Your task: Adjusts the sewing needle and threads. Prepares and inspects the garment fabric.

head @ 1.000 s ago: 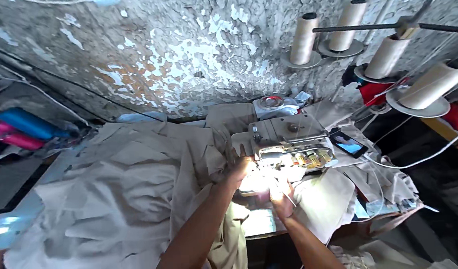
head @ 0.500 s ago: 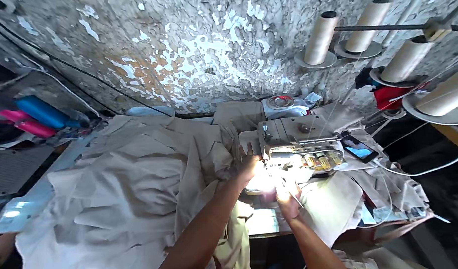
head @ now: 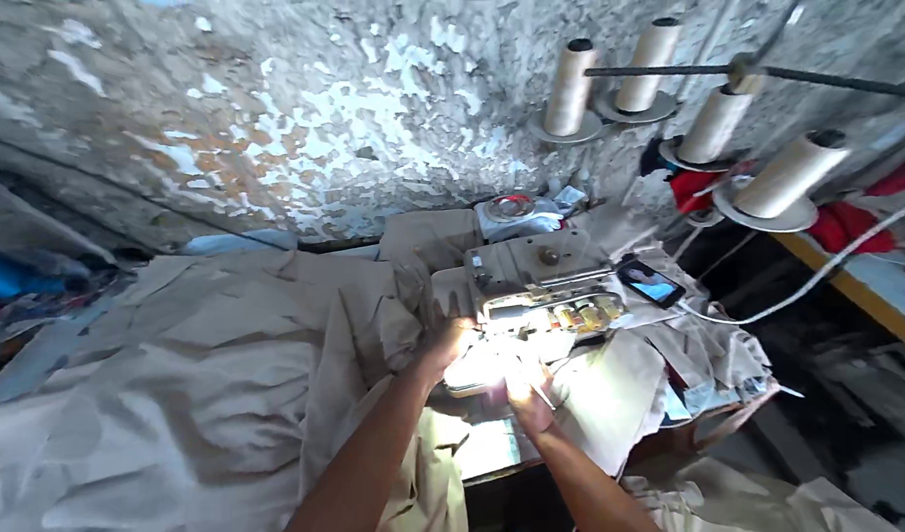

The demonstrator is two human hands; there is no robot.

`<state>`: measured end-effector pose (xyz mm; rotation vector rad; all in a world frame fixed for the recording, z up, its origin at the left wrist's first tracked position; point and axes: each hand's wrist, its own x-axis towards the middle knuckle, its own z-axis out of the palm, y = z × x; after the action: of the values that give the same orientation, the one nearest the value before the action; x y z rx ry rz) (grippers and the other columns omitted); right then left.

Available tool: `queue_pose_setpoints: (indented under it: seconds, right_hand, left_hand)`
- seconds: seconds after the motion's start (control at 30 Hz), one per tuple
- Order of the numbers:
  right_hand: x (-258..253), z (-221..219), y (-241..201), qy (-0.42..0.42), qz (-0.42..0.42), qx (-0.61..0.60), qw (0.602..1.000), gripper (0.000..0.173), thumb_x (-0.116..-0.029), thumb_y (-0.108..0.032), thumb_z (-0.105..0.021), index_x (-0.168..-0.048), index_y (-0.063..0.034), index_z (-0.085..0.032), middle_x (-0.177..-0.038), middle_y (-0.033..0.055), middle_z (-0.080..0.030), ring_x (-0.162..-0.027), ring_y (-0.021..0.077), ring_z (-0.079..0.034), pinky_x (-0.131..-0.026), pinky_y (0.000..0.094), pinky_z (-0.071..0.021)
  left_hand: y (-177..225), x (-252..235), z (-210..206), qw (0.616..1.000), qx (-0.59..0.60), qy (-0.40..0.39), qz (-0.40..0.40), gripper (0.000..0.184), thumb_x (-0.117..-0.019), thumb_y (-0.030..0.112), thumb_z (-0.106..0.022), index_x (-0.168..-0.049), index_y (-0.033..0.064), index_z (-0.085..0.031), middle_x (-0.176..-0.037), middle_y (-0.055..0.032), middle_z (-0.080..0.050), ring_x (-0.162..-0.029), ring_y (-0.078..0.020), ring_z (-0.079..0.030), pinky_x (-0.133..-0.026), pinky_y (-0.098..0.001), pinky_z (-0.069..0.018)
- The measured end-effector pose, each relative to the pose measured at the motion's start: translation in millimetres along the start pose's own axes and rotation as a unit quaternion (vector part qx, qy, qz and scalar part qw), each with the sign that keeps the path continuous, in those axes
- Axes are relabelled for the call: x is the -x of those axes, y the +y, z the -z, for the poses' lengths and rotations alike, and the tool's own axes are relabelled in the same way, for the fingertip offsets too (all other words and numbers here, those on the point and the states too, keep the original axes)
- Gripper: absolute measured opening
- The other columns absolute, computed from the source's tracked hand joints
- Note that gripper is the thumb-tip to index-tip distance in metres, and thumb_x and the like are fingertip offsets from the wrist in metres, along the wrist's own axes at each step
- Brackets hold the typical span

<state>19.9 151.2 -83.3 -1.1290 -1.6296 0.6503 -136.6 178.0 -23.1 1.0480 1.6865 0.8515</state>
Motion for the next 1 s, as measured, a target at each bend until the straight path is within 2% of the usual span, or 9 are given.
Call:
queue_pose_setpoints:
  seconds: [0.03, 0.17, 0.37, 0.63, 0.7, 0.77, 0.87, 0.93, 1.0]
  right_hand:
    - [-0.4, -0.4, 0.6, 0.003, 0.009, 0.004, 1.0, 0.028, -0.0848, -0.002, -0.063, -0.106, 0.0146, -0.071, -0.102, 0.0257, -0.074, -0.096, 0.0336, -0.073, -0.091, 0.0428, -0.0576]
    - [-1.2, -3.6, 2.0, 0.014, 0.03, -0.019, 0.999, 0.025, -0.0853, -0.002, -0.063, -0.103, 0.0129, -0.073, -0.101, 0.0247, -0.074, -0.096, 0.032, -0.074, -0.09, 0.0412, -0.0581]
    - [-0.3, -7.9, 2.9, 0.029, 0.041, -0.029, 0.998, 0.025, -0.0831, -0.002, -0.063, -0.1, 0.0115, -0.074, -0.098, 0.0225, -0.075, -0.092, 0.029, -0.075, -0.087, 0.0383, -0.0586]
    - [2.0, -2.1, 0.9, -0.002, 0.022, -0.024, 0.999, 0.027, -0.0845, -0.005, -0.065, -0.103, 0.0125, -0.073, -0.099, 0.0235, -0.075, -0.093, 0.0296, -0.074, -0.089, 0.0396, -0.058]
    - [1.6, -2.4, 1.3, -0.002, 0.032, -0.008, 0.999, 0.025, -0.086, -0.004, -0.064, -0.103, 0.0122, -0.073, -0.1, 0.0245, -0.075, -0.094, 0.032, -0.074, -0.089, 0.0418, -0.0582]
    - [1.1, -5.0, 3.3, 0.013, 0.048, -0.01, 0.999, 0.024, -0.0863, -0.005, -0.062, -0.1, 0.011, -0.074, -0.098, 0.0234, -0.075, -0.093, 0.03, -0.074, -0.088, 0.0389, -0.0581]
    - [0.1, -4.5, 1.6, 0.013, 0.048, -0.016, 0.999, 0.023, -0.0872, -0.004, -0.062, -0.1, 0.0097, -0.074, -0.099, 0.0215, -0.075, -0.094, 0.028, -0.074, -0.089, 0.0375, -0.0579]
    - [0.0, -5.6, 1.8, 0.021, 0.047, -0.014, 0.999, 0.022, -0.0868, -0.003, -0.062, -0.1, 0.0103, -0.074, -0.098, 0.0221, -0.075, -0.094, 0.0282, -0.074, -0.09, 0.0371, -0.0574]
    - [-0.1, -6.4, 2.6, 0.027, 0.048, -0.011, 0.998, 0.022, -0.0868, -0.003, -0.063, -0.1, 0.0106, -0.074, -0.099, 0.0225, -0.075, -0.094, 0.0282, -0.074, -0.09, 0.0361, -0.0572]
  left_hand:
    - [0.0, -0.3, -1.3, 1.0, 0.009, 0.008, 0.002, 0.023, -0.0956, -0.001, -0.057, -0.117, 0.0033, -0.065, -0.128, -0.0155, -0.058, -0.108, -0.0201, -0.058, -0.087, -0.0375, -0.0506]
    - [9.3, 5.4, 0.8, 0.999, 0.01, 0.006, 0.032, 0.024, -0.0963, -0.004, -0.054, -0.117, 0.0019, -0.066, -0.155, -0.0223, -0.036, -0.131, -0.0289, -0.046, -0.1, -0.0421, -0.0456]
    - [13.3, 8.0, 1.3, 0.998, 0.036, 0.008, 0.053, 0.026, -0.0941, -0.007, -0.053, -0.115, 0.0024, -0.066, -0.155, -0.0208, -0.036, -0.13, -0.0272, -0.046, -0.098, -0.0395, -0.0461]
    - [7.3, 5.1, 2.7, 0.998, 0.046, -0.01, 0.043, 0.023, -0.0976, 0.0, -0.053, -0.119, 0.0022, -0.063, -0.102, -0.0095, -0.062, -0.09, -0.0147, -0.059, -0.078, -0.0329, -0.0501]
    - [5.1, 5.1, 0.6, 0.999, 0.035, -0.001, 0.03, 0.026, -0.0961, -0.001, -0.055, -0.121, 0.0029, -0.062, -0.109, -0.011, -0.062, -0.095, -0.0165, -0.059, -0.08, -0.0353, -0.0503]
    - [6.1, 7.2, 2.7, 0.999, 0.021, -0.009, 0.029, 0.047, -0.0964, 0.0, -0.056, -0.143, 0.0063, -0.052, -0.148, -0.0174, -0.047, -0.125, -0.0251, -0.052, -0.098, -0.0442, -0.0482]
    - [5.6, 6.7, 0.8, 0.999, 0.026, 0.012, 0.02, 0.033, -0.0966, 0.0, -0.055, -0.128, 0.005, -0.062, -0.159, -0.0189, -0.033, -0.132, -0.0279, -0.045, -0.098, -0.0436, -0.047]
    - [5.8, 7.1, 3.3, 1.0, 0.019, 0.004, 0.024, 0.035, -0.0966, -0.001, -0.055, -0.131, 0.0057, -0.062, -0.166, -0.0186, -0.02, -0.142, -0.0311, -0.036, -0.104, -0.0477, -0.043]
    - [8.3, 8.9, 4.0, 1.0, 0.015, 0.002, 0.022, 0.037, -0.0951, -0.003, -0.054, -0.13, 0.0059, -0.062, -0.165, -0.0189, -0.022, -0.14, -0.0305, -0.038, -0.102, -0.0466, -0.0443]
